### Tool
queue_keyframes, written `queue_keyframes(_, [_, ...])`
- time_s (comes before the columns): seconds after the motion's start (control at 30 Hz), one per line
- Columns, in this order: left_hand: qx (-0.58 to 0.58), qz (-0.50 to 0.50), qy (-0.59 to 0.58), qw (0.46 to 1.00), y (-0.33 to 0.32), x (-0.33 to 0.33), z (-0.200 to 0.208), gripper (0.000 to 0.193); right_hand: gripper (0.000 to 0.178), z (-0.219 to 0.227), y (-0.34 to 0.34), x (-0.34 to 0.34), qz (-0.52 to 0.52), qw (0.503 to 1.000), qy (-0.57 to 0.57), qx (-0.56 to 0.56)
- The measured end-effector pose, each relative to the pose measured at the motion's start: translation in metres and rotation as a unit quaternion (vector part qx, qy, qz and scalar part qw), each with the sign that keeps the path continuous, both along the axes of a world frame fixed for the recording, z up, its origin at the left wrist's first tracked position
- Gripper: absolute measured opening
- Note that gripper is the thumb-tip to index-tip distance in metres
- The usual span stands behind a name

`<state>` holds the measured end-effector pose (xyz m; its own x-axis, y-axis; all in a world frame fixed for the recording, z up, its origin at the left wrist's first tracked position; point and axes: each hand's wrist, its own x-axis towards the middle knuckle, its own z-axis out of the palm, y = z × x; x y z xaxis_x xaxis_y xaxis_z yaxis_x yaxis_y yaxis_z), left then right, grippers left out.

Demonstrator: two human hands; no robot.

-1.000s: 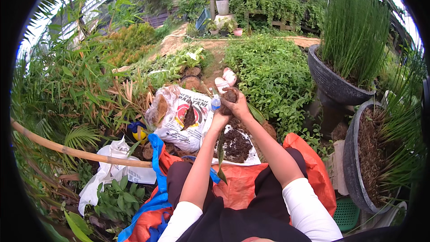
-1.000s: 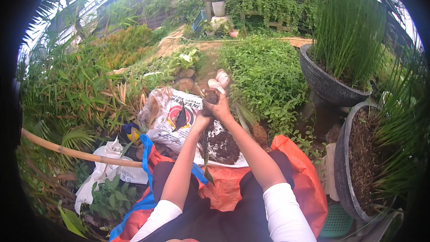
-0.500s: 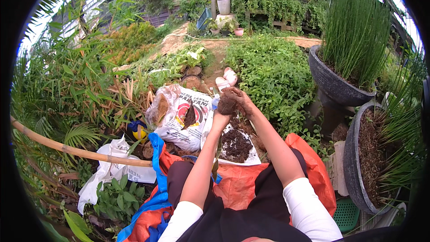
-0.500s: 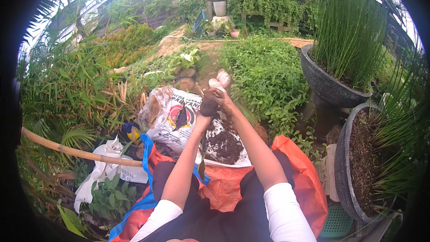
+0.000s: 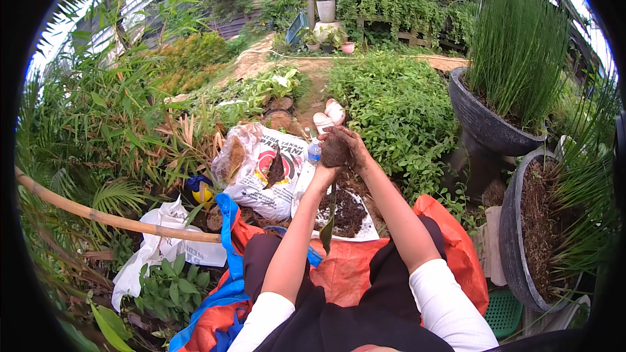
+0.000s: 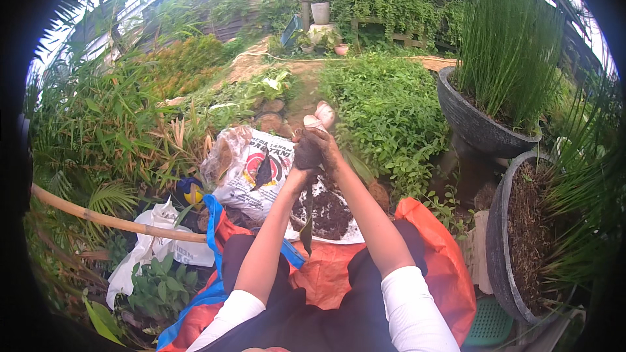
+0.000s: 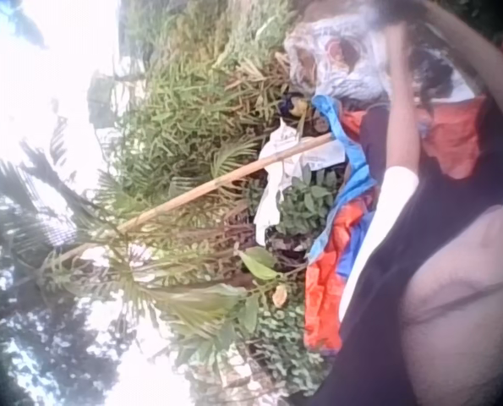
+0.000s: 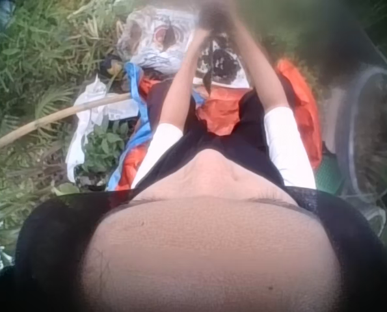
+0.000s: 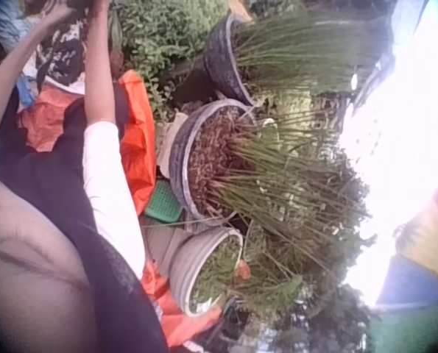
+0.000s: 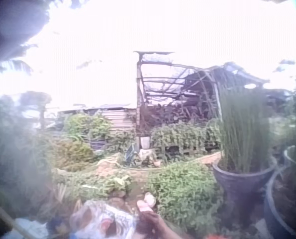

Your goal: The person sits on the ground and uses their hands to pack soil around the base of a plant cutting. They repeatedly add soil, press it firmly, and adjust the cutting to secure it in place.

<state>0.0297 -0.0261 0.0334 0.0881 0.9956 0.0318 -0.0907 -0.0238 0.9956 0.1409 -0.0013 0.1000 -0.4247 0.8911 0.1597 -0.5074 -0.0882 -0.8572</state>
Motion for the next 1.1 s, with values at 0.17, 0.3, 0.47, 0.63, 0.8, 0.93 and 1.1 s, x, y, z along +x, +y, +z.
queue_keyframes(0.17, [-0.049, -0.073, -0.101, 0.991, -0.005, 0.000, 0.006, 0.042, 0.016, -0.002, 0.002, 0.000, -0.027, 1.000, -0.015, -0.004])
queue_keyframes(0.3, [-0.013, -0.051, 0.011, 0.999, -0.007, 0.002, 0.010, 0.043, 0.013, -0.009, 0.007, -0.008, -0.251, 0.966, -0.059, 0.012])
queue_keyframes(0.47, [0.101, 0.034, 0.122, 0.987, -0.001, 0.003, 0.003, 0.042, 0.015, -0.001, 0.008, -0.001, -0.088, 0.996, 0.006, 0.034])
queue_keyframes(0.63, [-0.017, -0.057, 0.028, 0.998, 0.000, 0.009, -0.004, 0.056, 0.021, -0.004, -0.003, -0.008, -0.112, 0.945, -0.213, 0.222])
queue_keyframes(0.8, [0.005, -0.006, 0.109, 0.994, -0.004, 0.012, -0.001, 0.059, 0.023, -0.008, -0.009, -0.014, -0.242, 0.951, -0.151, 0.119])
queue_keyframes(0.93, [-0.014, 0.009, 0.137, 0.990, 0.001, 0.004, 0.002, 0.056, 0.019, -0.009, -0.001, -0.010, -0.145, 0.984, -0.095, 0.047])
queue_keyframes(1.1, [0.032, 0.006, 0.051, 0.998, 0.008, 0.005, -0.004, 0.059, 0.023, -0.023, 0.009, -0.010, -0.114, 0.984, -0.080, 0.106])
